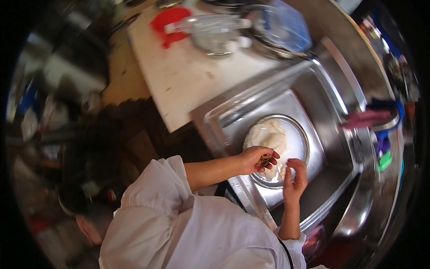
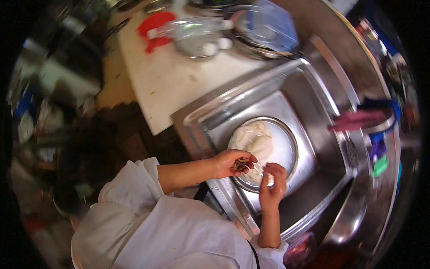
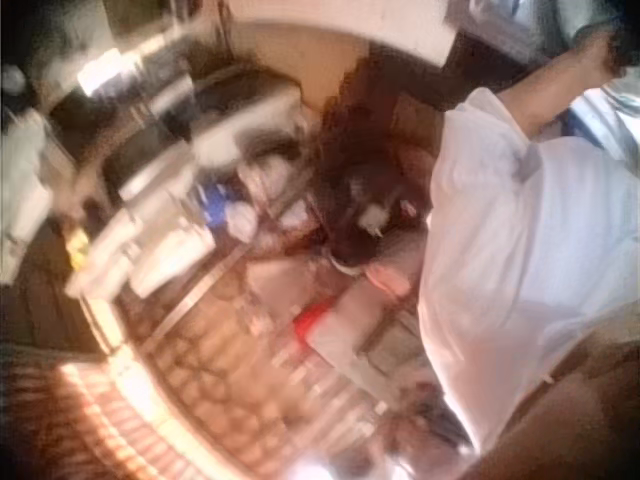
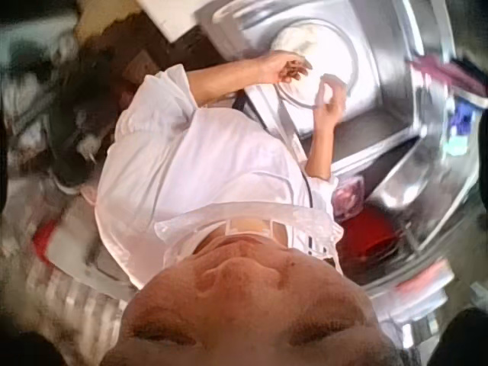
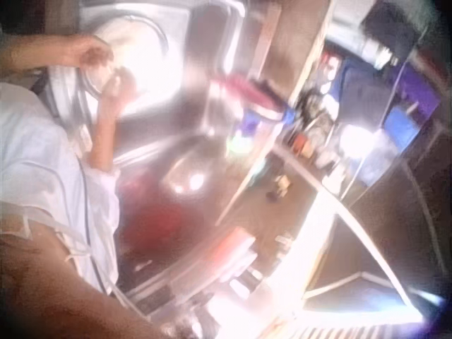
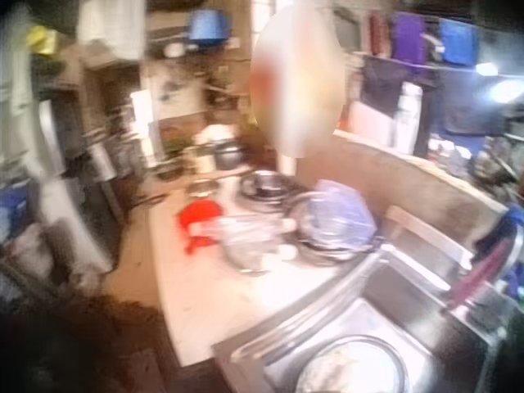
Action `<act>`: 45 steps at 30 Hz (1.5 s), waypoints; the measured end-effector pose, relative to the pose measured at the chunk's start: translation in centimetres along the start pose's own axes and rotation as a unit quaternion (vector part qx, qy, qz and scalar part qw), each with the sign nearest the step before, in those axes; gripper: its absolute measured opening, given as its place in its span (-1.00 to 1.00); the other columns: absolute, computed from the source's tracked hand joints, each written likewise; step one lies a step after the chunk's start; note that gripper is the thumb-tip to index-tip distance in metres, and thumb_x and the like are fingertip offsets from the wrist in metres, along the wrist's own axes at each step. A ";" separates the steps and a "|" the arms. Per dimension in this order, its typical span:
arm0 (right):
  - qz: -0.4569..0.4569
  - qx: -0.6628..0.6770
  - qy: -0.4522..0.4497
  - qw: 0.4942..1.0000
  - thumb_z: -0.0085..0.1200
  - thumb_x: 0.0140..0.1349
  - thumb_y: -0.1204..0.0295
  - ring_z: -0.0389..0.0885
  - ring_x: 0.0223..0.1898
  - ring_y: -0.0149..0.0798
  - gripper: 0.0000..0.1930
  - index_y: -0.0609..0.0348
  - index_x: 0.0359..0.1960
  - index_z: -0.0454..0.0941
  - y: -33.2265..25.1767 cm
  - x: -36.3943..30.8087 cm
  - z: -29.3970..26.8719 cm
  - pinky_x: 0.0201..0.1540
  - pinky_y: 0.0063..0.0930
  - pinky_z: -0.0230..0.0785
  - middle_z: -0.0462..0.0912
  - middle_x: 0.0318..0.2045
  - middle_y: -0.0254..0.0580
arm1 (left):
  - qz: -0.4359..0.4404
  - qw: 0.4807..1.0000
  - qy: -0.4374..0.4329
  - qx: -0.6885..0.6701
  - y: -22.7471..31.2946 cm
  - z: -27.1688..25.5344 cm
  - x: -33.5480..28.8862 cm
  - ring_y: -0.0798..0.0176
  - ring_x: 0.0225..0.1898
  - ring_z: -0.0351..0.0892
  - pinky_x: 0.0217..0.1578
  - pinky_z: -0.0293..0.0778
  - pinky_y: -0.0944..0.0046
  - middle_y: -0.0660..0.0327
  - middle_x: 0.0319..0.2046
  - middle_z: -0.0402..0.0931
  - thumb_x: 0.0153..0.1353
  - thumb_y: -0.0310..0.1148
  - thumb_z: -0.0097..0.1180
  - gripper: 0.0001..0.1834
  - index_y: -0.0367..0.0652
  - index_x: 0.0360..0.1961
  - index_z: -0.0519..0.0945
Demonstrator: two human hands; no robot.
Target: The person washes a white cloth in a metal bowl filled with soapy water inside a stainless steel sink. They scrub the cloth with a green brush, rinse it under running water, and wring it out repeatedly.
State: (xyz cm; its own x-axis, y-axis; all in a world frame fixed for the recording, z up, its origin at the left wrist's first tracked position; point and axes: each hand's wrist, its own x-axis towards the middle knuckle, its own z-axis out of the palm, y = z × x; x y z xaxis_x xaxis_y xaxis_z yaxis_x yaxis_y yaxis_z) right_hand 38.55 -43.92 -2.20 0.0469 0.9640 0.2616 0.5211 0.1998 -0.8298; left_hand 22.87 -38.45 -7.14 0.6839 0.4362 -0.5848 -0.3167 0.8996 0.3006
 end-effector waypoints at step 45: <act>0.513 0.250 0.062 0.819 -0.05 0.10 0.36 0.47 -0.49 -0.33 -0.90 0.06 -0.49 0.43 0.2 5.9 34.6 -0.42 -0.40 0.35 0.49 -0.55 -0.36 | 0.685 0.412 0.409 -0.440 24.4 -81.3 -70.7 -0.10 0.26 -0.15 0.13 0.00 -0.21 0.15 0.28 -0.22 0.14 0.18 -0.22 -0.22 0.13 0.28 -0.15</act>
State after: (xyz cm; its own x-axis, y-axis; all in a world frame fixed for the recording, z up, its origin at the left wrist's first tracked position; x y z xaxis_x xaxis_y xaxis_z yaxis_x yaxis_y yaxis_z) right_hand 9.44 -32.14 -17.89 0.3430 0.6514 -0.6768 -0.2591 -0.6269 -0.7347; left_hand -86.63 -45.72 -19.67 -0.8692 0.0841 -0.4873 -0.3992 -0.7010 0.5910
